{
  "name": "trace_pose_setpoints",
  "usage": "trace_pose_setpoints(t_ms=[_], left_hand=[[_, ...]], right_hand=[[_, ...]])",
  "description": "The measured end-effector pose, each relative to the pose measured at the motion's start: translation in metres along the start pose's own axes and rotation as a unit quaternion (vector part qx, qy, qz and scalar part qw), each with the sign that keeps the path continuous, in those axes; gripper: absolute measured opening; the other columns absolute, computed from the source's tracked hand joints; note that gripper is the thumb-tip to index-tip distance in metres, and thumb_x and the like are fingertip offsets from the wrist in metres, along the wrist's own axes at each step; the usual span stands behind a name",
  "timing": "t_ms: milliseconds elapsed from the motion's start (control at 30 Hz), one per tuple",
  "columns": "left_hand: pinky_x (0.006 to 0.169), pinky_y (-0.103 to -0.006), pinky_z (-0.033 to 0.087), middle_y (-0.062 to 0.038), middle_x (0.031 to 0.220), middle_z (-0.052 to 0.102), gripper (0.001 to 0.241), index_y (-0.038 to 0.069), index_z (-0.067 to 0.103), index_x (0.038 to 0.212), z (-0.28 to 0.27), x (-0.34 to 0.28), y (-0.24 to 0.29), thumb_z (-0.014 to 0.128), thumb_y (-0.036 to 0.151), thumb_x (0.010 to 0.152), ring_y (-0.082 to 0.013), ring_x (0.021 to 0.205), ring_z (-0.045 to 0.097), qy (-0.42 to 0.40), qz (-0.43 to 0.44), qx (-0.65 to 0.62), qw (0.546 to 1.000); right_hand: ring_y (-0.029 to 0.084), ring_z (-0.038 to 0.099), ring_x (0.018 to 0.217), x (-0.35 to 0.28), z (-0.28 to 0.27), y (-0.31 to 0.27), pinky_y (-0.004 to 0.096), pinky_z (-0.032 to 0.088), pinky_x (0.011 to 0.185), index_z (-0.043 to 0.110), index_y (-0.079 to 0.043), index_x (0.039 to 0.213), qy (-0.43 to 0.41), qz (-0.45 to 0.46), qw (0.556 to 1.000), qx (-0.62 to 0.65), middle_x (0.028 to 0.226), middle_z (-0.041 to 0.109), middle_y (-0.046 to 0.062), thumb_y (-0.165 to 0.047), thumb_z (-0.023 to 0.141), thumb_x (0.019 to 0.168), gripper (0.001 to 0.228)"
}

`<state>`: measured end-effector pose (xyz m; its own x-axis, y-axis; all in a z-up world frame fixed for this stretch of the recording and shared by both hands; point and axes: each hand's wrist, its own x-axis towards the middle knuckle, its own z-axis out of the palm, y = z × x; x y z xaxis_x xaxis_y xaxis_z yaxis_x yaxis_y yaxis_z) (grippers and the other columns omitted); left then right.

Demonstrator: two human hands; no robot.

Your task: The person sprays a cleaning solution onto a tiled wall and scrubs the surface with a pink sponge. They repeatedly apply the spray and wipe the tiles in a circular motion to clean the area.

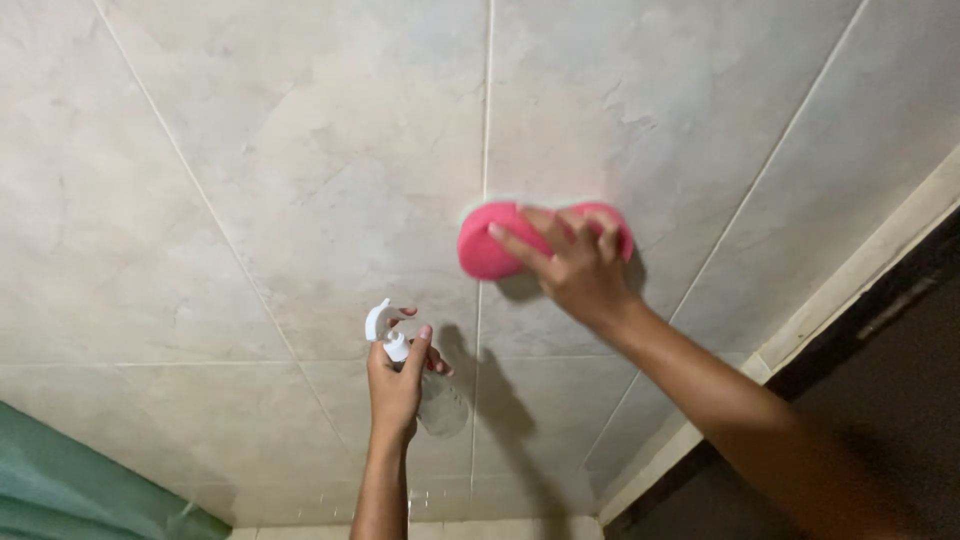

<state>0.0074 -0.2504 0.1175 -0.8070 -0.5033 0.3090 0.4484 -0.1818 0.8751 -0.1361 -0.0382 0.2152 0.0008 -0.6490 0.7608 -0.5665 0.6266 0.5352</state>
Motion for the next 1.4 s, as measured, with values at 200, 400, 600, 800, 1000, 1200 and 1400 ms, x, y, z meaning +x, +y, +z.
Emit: trace_pose_setpoints(t_ms=[200, 400, 600, 800, 1000, 1200, 1400], left_hand=[[0.056, -0.0353, 0.056, -0.005, 0.067, 0.058, 0.037, 0.003, 0.053, 0.129, -0.017, -0.01, -0.002, 0.065, 0.011, 0.095, -0.0135, 0.058, 0.057, -0.007, -0.027, -0.018, 0.999], [0.056, -0.035, 0.055, -0.005, 0.068, 0.058, 0.036, 0.003, 0.052, 0.129, -0.028, -0.011, 0.002, 0.065, 0.01, 0.096, -0.0131, 0.059, 0.057, 0.002, -0.023, -0.022, 0.999], [0.055, -0.0343, 0.055, -0.004, 0.067, 0.058, 0.036, 0.003, 0.052, 0.128, -0.036, -0.008, -0.004, 0.065, 0.009, 0.096, -0.0129, 0.058, 0.057, 0.002, -0.01, -0.029, 1.0], [0.053, -0.0328, 0.055, -0.003, 0.066, 0.058, 0.033, 0.003, 0.054, 0.125, -0.04, -0.017, -0.004, 0.066, 0.013, 0.096, -0.0122, 0.056, 0.057, 0.003, -0.031, -0.021, 0.999], [0.054, -0.0326, 0.056, -0.005, 0.069, 0.062, 0.025, -0.006, 0.06, 0.106, -0.073, -0.021, -0.046, 0.072, 0.015, 0.1, -0.0132, 0.058, 0.06, 0.04, -0.032, 0.105, 0.993], [0.051, -0.0335, 0.055, -0.005, 0.065, 0.059, 0.032, 0.004, 0.058, 0.121, -0.074, -0.032, -0.027, 0.069, 0.015, 0.093, -0.0126, 0.054, 0.058, 0.063, -0.082, 0.037, 0.994], [0.053, -0.034, 0.057, -0.005, 0.065, 0.06, 0.032, 0.006, 0.058, 0.122, -0.082, -0.037, -0.024, 0.069, 0.015, 0.094, -0.0132, 0.054, 0.06, 0.088, -0.117, 0.056, 0.988]], right_hand=[[0.024, 0.048, 0.127, 0.071, -0.02, 0.026, 0.045, 0.032, 0.108, 0.053, -0.032, 0.157, 0.051, 0.083, 0.995, 0.001, 0.152, 0.051, 0.003, -0.024, 0.097, 0.081, 0.088], [0.022, 0.046, 0.125, 0.075, -0.015, 0.0, 0.044, 0.033, 0.106, 0.049, -0.026, 0.158, 0.061, 0.077, 0.995, -0.021, 0.152, 0.051, 0.001, -0.019, 0.096, 0.079, 0.092], [0.017, 0.049, 0.116, -0.006, 0.035, -0.062, 0.044, 0.031, 0.094, 0.046, -0.039, 0.159, -0.016, -0.097, 0.991, -0.087, 0.152, 0.049, -0.002, -0.026, 0.073, 0.095, 0.071], [0.021, 0.052, 0.12, -0.091, 0.056, -0.099, 0.045, 0.03, 0.103, 0.047, -0.036, 0.159, -0.126, -0.188, 0.973, 0.036, 0.15, 0.055, 0.001, -0.019, 0.065, 0.09, 0.073], [0.023, 0.052, 0.122, -0.061, 0.027, -0.077, 0.05, 0.033, 0.1, 0.055, -0.036, 0.148, -0.111, 0.002, 0.992, 0.052, 0.147, 0.054, 0.001, -0.014, 0.071, 0.087, 0.068], [0.027, 0.046, 0.127, 0.028, 0.0, -0.045, 0.051, 0.03, 0.106, 0.055, -0.029, 0.158, -0.004, 0.131, 0.991, 0.038, 0.15, 0.051, 0.005, -0.011, 0.088, 0.076, 0.09], [0.025, 0.048, 0.121, 0.044, 0.042, -0.096, 0.049, 0.032, 0.097, 0.053, -0.026, 0.156, 0.025, 0.091, 0.995, 0.021, 0.149, 0.052, 0.006, -0.017, 0.082, 0.081, 0.081]])
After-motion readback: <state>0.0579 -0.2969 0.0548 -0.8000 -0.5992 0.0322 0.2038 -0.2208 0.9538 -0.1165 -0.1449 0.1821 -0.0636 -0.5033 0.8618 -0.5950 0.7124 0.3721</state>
